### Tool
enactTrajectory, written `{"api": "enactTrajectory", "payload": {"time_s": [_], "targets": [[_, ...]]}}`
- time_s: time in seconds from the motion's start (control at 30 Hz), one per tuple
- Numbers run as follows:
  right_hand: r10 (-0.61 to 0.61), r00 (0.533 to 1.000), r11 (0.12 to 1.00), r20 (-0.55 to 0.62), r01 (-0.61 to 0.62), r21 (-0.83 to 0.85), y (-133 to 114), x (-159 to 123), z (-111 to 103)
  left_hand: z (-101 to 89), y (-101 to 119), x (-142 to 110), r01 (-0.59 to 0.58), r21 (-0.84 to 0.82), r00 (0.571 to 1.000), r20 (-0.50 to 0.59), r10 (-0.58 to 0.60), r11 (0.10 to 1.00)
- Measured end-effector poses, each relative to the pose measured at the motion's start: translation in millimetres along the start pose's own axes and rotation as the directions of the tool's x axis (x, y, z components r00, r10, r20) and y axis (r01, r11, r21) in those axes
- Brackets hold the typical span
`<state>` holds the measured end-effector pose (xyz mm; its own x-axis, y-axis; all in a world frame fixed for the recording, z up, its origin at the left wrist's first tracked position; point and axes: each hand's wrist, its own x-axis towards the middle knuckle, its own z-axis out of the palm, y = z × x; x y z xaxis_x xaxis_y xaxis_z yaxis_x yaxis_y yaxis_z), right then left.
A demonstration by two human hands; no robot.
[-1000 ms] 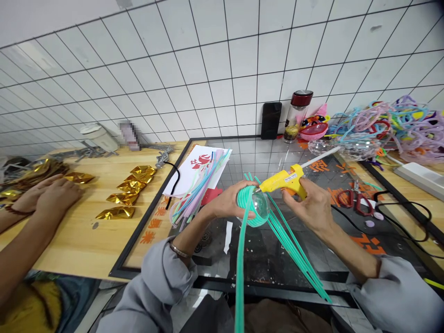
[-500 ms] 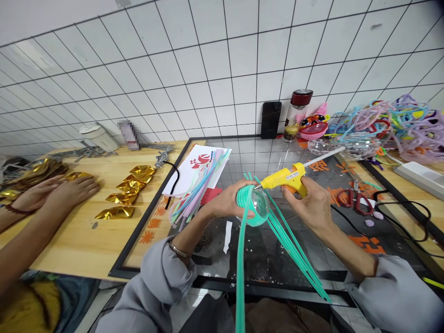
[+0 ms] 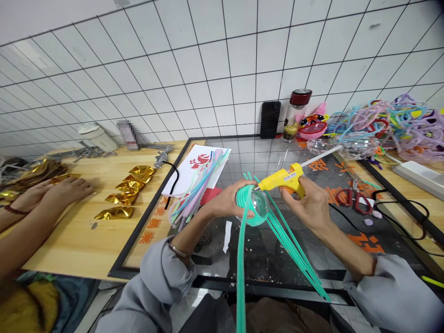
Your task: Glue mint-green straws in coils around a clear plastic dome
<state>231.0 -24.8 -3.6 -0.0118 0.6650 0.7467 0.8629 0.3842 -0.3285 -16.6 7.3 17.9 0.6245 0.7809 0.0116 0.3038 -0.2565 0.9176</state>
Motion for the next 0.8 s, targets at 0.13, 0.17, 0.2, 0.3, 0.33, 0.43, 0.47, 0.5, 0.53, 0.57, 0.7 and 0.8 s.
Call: {"api": "enactTrajectory", "payload": {"time_s": [0.13,0.17,0.2,0.3,0.33,0.43,0.47,0.5,0.53,0.57,0.7,0.8], "targets": [[-0.021,1.0,1.0,-0.009,0.021,0.006,0.5,0.6,-0.4,0.4,0.5,-0.7,0.01,-0.004,1.0,0.003,-0.01,1.0],[-0.026,1.0,1.0,-0.008,0.026,0.009,0.5,0.9,-0.9,0.3,0.9,-0.9,0.013,0.001,1.0,0.004,-0.013,1.0],[-0.028,1.0,1.0,-0.006,0.028,0.012,0.4,1.2,-1.4,0.1,1.4,-1.1,0.015,0.005,1.0,0.006,-0.015,1.0],[-0.019,1.0,1.0,0.005,0.018,0.025,0.2,2.4,-3.3,-0.3,2.5,-1.4,0.017,0.01,1.0,0.011,-0.017,1.0],[-0.015,1.0,0.999,0.008,0.015,0.029,0.2,2.9,-4.0,-0.3,2.6,-1.4,0.015,0.01,1.0,0.012,-0.015,1.0],[-0.009,1.0,0.999,0.022,0.009,0.035,0.6,4.9,-6.3,-0.2,2.3,-1.1,0.006,0.017,1.0,0.011,-0.006,1.0],[-0.009,1.0,0.999,0.024,0.008,0.035,0.8,5.6,-7.1,-0.1,2.1,-0.9,0.006,0.016,1.0,0.009,-0.006,1.0],[-0.01,1.0,0.999,0.026,0.009,0.035,1.1,6.2,-7.9,0.0,2.0,-0.9,0.008,0.013,1.0,0.009,-0.008,1.0],[-0.013,1.0,0.999,0.028,0.012,0.038,1.4,6.8,-8.6,0.1,2.1,-0.8,0.012,0.008,1.0,0.008,-0.012,1.0],[-0.017,0.999,0.999,0.029,0.016,0.041,1.7,7.3,-9.2,0.1,2.3,-0.7,0.017,0.004,1.0,0.008,-0.017,1.0],[-0.029,0.999,0.998,0.019,0.028,0.053,2.7,7.7,-10.2,0.0,3.5,-0.7,0.022,0.022,1.0,0.012,-0.023,0.999],[-0.025,0.999,0.998,0.02,0.024,0.056,2.9,7.1,-9.9,-0.4,3.1,-0.7,0.003,0.024,1.0,0.013,-0.004,1.0]]}}
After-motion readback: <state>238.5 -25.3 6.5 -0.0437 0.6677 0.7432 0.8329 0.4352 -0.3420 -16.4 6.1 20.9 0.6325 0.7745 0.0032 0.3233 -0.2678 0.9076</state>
